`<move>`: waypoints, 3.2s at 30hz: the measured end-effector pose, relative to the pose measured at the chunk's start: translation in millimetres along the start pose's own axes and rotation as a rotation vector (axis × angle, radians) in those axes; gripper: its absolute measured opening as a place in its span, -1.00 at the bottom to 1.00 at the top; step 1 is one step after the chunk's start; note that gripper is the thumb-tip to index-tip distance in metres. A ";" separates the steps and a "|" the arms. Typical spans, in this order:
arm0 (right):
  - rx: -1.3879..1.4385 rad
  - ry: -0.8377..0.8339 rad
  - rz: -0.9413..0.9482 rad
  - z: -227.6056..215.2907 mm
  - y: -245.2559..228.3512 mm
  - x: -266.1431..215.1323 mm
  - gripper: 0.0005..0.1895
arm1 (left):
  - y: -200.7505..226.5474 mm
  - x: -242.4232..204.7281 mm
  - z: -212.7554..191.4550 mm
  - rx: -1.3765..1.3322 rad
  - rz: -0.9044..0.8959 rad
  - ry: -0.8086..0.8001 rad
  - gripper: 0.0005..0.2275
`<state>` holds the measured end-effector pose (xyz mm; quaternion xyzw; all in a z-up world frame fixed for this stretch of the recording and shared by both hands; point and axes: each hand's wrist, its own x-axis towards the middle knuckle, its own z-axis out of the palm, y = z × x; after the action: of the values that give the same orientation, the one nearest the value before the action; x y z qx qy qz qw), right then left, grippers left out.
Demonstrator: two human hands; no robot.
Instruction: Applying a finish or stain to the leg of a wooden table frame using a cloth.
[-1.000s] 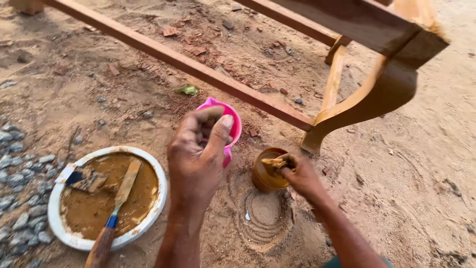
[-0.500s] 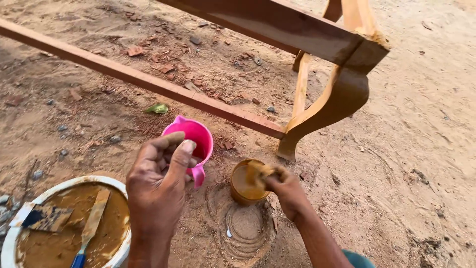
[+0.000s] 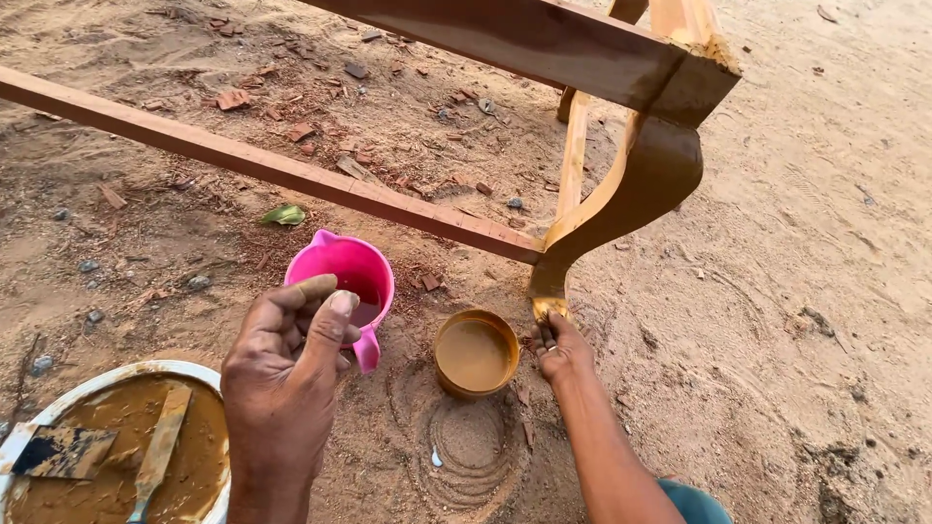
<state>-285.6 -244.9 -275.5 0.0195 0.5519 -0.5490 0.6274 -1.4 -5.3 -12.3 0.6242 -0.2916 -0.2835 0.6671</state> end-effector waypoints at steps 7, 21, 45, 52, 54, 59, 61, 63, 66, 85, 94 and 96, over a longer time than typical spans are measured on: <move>-0.051 -0.042 -0.041 17.9 8.3 67.4 -0.80 | 0.5 2.8 1.0 0.028 -0.066 0.008 -0.76; 0.207 -0.120 -0.030 96.2 -55.8 -59.0 -0.77 | 0.9 1.1 -7.9 0.038 0.052 0.004 -0.76; -0.442 0.166 -0.562 9.3 -8.6 -3.5 -0.67 | 3.5 3.8 -5.6 0.040 0.016 -0.001 -0.75; -0.859 0.326 -0.740 31.1 3.1 -15.2 -0.72 | 0.4 4.9 -4.8 0.004 -0.015 0.011 -0.76; -0.924 0.338 -0.716 36.6 10.0 -2.3 -0.72 | -1.6 6.8 -4.8 -0.002 -0.002 0.004 -0.76; -1.016 0.320 -0.723 52.0 35.1 12.0 -0.71 | 3.7 7.2 -3.4 0.008 -0.049 0.015 -0.76; -1.042 0.300 -0.752 49.8 43.3 27.7 -0.72 | 5.4 6.6 -2.6 -0.031 -0.069 0.005 -0.76; -1.111 0.202 -0.831 51.2 45.8 29.8 -0.67 | 5.7 5.2 -3.0 0.103 -0.051 0.043 -0.76; -0.966 0.163 -0.729 56.8 34.8 -20.7 -0.68 | 10.3 4.7 0.6 0.106 -0.053 0.064 -0.76; -0.996 0.358 -0.854 31.8 22.1 21.6 -0.77 | -2.4 7.4 4.0 -0.030 -0.064 -0.008 -0.74; -1.003 0.086 -0.715 36.0 33.7 -4.1 -0.66 | 1.4 7.0 5.3 0.062 -0.074 0.044 -0.74; -0.480 0.114 -0.551 20.9 23.6 -14.2 -0.58 | -1.2 6.0 4.1 0.069 -0.074 0.050 -0.75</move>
<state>-251.9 -239.2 -270.9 -0.2470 0.6834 -0.5505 0.4109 -0.5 -12.5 -13.1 0.6639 -0.2611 -0.2821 0.6415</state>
